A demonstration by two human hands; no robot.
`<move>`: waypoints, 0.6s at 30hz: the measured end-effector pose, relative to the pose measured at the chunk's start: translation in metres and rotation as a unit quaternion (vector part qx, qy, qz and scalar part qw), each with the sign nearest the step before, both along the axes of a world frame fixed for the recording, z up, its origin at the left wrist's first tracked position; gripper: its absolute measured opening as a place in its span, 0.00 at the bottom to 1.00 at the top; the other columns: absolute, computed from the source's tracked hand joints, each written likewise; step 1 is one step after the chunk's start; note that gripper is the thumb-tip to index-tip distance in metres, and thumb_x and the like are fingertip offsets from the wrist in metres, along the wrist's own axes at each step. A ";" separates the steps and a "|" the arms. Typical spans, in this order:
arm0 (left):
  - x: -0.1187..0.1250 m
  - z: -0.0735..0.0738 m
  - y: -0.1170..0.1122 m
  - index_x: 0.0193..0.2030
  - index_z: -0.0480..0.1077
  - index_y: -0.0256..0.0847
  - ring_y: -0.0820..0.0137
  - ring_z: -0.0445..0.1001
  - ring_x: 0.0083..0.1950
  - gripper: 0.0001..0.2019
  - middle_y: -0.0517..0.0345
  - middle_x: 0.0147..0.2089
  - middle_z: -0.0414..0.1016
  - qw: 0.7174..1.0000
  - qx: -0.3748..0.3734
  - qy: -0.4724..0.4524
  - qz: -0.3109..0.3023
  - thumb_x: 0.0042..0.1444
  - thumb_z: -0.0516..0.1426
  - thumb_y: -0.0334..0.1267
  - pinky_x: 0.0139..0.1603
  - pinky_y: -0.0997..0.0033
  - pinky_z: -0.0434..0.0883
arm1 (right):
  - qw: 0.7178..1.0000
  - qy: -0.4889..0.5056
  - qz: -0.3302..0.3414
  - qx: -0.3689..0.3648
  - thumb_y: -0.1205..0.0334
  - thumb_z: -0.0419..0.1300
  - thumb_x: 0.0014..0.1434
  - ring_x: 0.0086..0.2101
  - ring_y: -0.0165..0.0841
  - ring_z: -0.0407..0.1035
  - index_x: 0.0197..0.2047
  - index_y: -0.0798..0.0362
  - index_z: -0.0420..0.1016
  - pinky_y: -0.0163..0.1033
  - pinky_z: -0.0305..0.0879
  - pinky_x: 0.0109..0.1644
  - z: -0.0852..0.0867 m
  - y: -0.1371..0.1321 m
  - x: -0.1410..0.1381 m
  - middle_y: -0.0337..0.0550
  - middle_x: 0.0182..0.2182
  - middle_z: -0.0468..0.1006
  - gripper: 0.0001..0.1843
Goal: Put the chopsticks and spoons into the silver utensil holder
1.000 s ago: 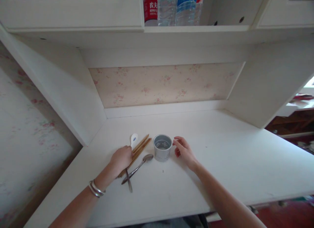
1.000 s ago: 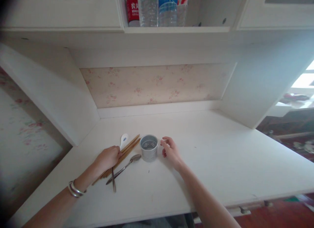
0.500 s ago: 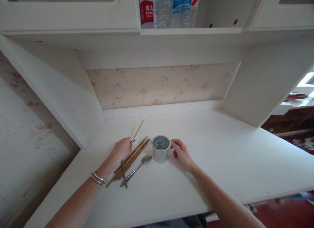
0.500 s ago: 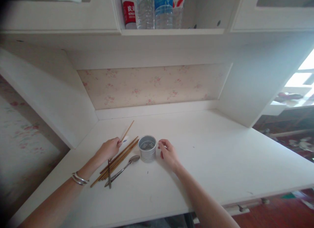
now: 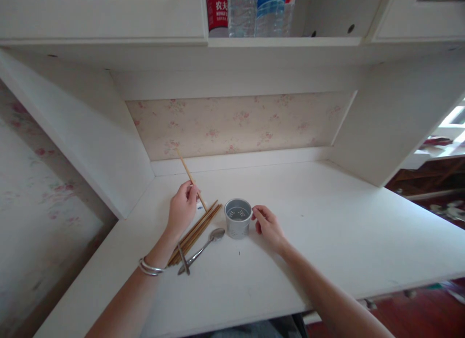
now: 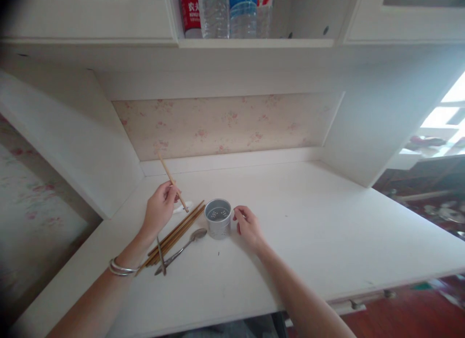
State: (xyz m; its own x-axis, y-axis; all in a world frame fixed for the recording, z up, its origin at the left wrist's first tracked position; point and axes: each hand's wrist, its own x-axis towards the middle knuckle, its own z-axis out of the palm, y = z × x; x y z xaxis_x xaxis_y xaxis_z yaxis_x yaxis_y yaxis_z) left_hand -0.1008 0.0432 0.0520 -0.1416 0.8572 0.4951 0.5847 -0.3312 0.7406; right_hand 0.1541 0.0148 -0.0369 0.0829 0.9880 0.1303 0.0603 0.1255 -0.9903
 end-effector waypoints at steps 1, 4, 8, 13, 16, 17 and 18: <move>0.007 0.008 -0.004 0.46 0.66 0.39 0.71 0.74 0.34 0.17 0.55 0.37 0.75 0.999 0.010 -0.037 -0.024 0.61 0.47 0.49 0.37 0.71 0.71 | 1.000 -0.002 -0.001 0.000 0.45 0.53 0.58 0.17 0.23 0.58 0.39 0.53 0.69 0.30 0.52 0.19 0.000 0.000 0.000 0.36 0.28 0.69 0.19; 0.030 0.031 -0.012 0.44 0.67 0.38 0.72 0.73 0.33 0.16 0.55 0.37 0.75 0.985 0.009 -0.141 -0.096 0.58 0.51 0.48 0.35 0.72 0.72 | 1.000 -0.004 0.003 -0.002 0.45 0.53 0.58 0.17 0.23 0.58 0.39 0.53 0.69 0.30 0.52 0.18 -0.001 0.000 0.000 0.36 0.28 0.69 0.19; 0.055 0.041 -0.007 0.40 0.67 0.38 0.72 0.74 0.32 0.13 0.55 0.36 0.75 0.972 -0.024 -0.183 -0.142 0.55 0.54 0.46 0.33 0.73 0.72 | 1.000 -0.005 0.004 -0.003 0.45 0.53 0.58 0.17 0.23 0.58 0.38 0.53 0.68 0.30 0.52 0.18 -0.001 0.000 0.000 0.35 0.27 0.68 0.19; 0.074 0.025 0.004 0.37 0.69 0.39 0.71 0.75 0.32 0.13 0.56 0.35 0.76 0.982 -0.075 -0.092 -0.149 0.56 0.53 0.46 0.33 0.74 0.71 | 1.000 -0.012 0.014 -0.009 0.45 0.53 0.58 0.16 0.23 0.59 0.38 0.53 0.69 0.31 0.53 0.18 -0.001 0.000 0.000 0.35 0.27 0.69 0.19; 0.079 0.011 0.003 0.35 0.71 0.40 0.70 0.75 0.35 0.15 0.56 0.34 0.77 0.988 -0.073 -0.018 -0.135 0.57 0.50 0.48 0.37 0.73 0.69 | 1.000 -0.023 0.014 -0.013 0.45 0.53 0.58 0.17 0.23 0.59 0.38 0.53 0.69 0.31 0.54 0.19 -0.001 0.000 0.000 0.35 0.27 0.69 0.19; 0.080 0.007 0.003 0.35 0.72 0.40 0.69 0.75 0.36 0.16 0.56 0.35 0.77 0.988 -0.072 0.001 -0.133 0.58 0.50 0.48 0.38 0.73 0.69 | 0.999 -0.026 0.012 -0.014 0.45 0.53 0.58 0.17 0.23 0.59 0.38 0.53 0.70 0.31 0.54 0.19 -0.001 0.000 0.000 0.35 0.27 0.70 0.19; 0.081 0.004 0.002 0.35 0.73 0.40 0.69 0.75 0.37 0.16 0.56 0.35 0.78 0.988 -0.072 0.015 -0.134 0.58 0.49 0.48 0.38 0.73 0.68 | 0.999 -0.028 0.011 -0.015 0.45 0.53 0.58 0.17 0.23 0.59 0.38 0.53 0.70 0.31 0.54 0.19 -0.001 0.000 0.000 0.35 0.27 0.70 0.18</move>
